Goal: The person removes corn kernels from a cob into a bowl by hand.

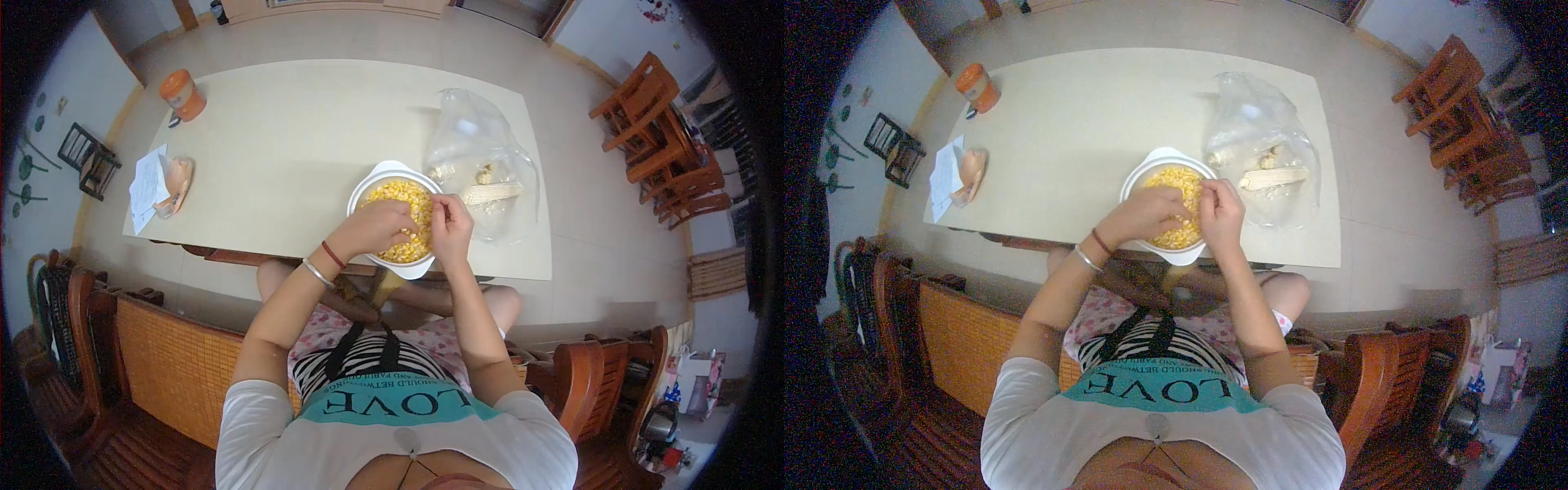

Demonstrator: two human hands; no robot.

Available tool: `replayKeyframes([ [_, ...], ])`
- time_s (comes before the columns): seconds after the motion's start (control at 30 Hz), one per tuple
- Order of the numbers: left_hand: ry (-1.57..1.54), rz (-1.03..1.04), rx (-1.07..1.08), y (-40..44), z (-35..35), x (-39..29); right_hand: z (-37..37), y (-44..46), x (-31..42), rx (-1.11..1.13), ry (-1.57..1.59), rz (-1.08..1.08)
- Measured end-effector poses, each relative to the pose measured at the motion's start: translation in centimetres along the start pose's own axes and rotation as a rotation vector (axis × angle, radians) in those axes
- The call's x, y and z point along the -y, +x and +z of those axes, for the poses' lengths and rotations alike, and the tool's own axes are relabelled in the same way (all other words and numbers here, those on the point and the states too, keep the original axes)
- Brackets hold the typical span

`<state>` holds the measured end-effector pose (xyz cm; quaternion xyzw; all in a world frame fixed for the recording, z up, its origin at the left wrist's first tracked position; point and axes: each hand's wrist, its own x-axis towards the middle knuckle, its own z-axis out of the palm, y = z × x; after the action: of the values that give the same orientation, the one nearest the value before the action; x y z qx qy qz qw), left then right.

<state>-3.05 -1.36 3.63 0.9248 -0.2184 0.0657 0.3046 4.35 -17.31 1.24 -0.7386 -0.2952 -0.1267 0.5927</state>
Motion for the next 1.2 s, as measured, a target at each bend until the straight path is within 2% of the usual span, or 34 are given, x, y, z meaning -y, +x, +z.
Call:
replayKeyframes([
  [0.37,-0.033,-0.011,-0.004,0.3,1.3,1.1,0.0,0.0,-0.1,0.019,-0.033,-0.008],
  [0.57,-0.106,-0.110,-0.005,0.0,1.0,0.5,-0.2,0.0,0.4,0.040,-0.063,-0.020],
  [1.07,-0.108,-0.039,0.056,-0.1,0.9,0.8,-0.1,0.0,0.4,0.037,-0.066,-0.019],
  [1.17,-0.163,-0.107,-0.043,-0.1,1.1,0.7,-0.2,0.0,0.2,0.044,-0.069,-0.001],
  [1.2,-0.207,-0.179,-0.121,0.0,0.9,0.5,-0.2,0.3,0.2,0.077,-0.039,0.080],
])
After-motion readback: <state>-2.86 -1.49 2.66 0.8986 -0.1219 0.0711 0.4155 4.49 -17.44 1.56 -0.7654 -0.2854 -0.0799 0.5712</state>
